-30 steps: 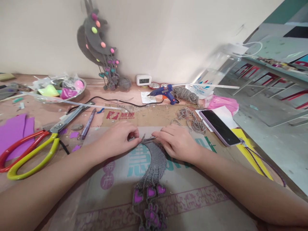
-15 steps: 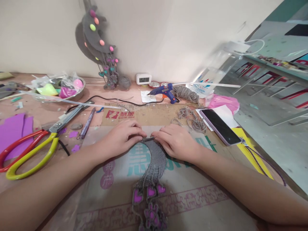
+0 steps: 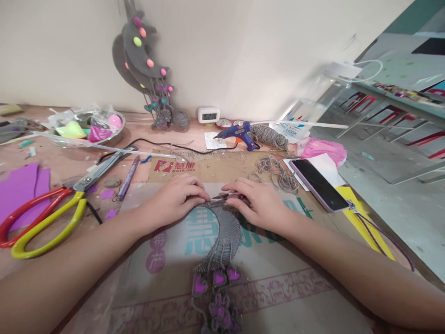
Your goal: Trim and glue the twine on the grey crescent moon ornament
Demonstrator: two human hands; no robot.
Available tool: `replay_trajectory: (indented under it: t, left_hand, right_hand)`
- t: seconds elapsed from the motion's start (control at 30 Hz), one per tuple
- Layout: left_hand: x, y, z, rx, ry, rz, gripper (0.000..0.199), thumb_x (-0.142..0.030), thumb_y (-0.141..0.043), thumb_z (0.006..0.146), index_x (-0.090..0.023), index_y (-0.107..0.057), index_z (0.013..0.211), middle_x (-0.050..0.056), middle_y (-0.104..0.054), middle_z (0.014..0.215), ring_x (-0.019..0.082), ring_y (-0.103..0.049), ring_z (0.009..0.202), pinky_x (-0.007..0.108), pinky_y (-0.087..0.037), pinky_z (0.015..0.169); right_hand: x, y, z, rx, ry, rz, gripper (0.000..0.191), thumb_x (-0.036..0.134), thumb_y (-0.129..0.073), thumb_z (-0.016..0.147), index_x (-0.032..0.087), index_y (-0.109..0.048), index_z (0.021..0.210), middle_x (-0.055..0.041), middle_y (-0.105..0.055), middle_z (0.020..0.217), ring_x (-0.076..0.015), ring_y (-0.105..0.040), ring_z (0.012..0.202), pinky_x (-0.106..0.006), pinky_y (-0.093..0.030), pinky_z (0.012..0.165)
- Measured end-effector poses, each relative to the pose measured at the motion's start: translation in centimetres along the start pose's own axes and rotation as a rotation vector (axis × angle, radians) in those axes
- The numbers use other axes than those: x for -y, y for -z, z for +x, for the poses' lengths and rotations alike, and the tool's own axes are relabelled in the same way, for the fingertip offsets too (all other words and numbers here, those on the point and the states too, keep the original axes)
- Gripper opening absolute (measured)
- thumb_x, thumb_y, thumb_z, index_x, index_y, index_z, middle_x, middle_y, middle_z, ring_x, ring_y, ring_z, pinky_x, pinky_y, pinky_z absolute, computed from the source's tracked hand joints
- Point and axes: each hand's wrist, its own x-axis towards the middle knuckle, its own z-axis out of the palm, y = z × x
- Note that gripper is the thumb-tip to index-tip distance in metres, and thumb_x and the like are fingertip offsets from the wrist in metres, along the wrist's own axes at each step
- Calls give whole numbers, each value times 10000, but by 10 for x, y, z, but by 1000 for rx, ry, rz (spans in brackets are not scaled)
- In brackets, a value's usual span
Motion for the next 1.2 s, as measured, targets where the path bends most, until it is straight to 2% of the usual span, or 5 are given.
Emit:
replay_trajectory:
  t: [0.1,0.27,0.4,0.73,1.2]
  left_hand:
    - [0,1,0,10,5,0,189,-191,-514,877,-229,-691,931,22,-619,911,161,-537,900,314,-418,823]
    - [0,0,0,11,6,-1,183,-182,-523,870,-217,-697,915,26,-615,908,156,-538,899,304,-416,818]
    - [0,1,1,16,-4,-6,183,-198,-520,874,-219,-695,924,26,-618,905,156,-540,893,304,-420,813]
    - [-1,1,1,15,-4,3,180,-196,-520,867,-224,-690,914,29,-623,907,170,-549,897,332,-432,817]
    - [-1,1,0,8,0,-1,183,-190,-519,869,-223,-691,923,26,-617,912,163,-538,909,314,-425,826]
  right_hand:
    - [-1,0,1,67,-21,-6,283,412,-458,906,200,-568,1058,-30,-617,943,-137,-585,743,-236,-358,600]
    - [-4,-1,1,103,60,-121,327,454,-399,922,188,-571,1005,-32,-611,844,-141,-564,676,-245,-301,556]
    - [-6,-4,2,104,129,-140,336,445,-375,936,182,-570,1012,-26,-616,823,-137,-570,713,-249,-302,576]
    - [-5,-9,9,121,179,-152,363,454,-349,942,174,-576,983,-29,-623,821,-140,-589,743,-247,-320,593]
    - [-5,-11,11,79,281,-285,379,449,-321,952,181,-584,899,1,-595,730,-120,-540,627,-267,-263,555]
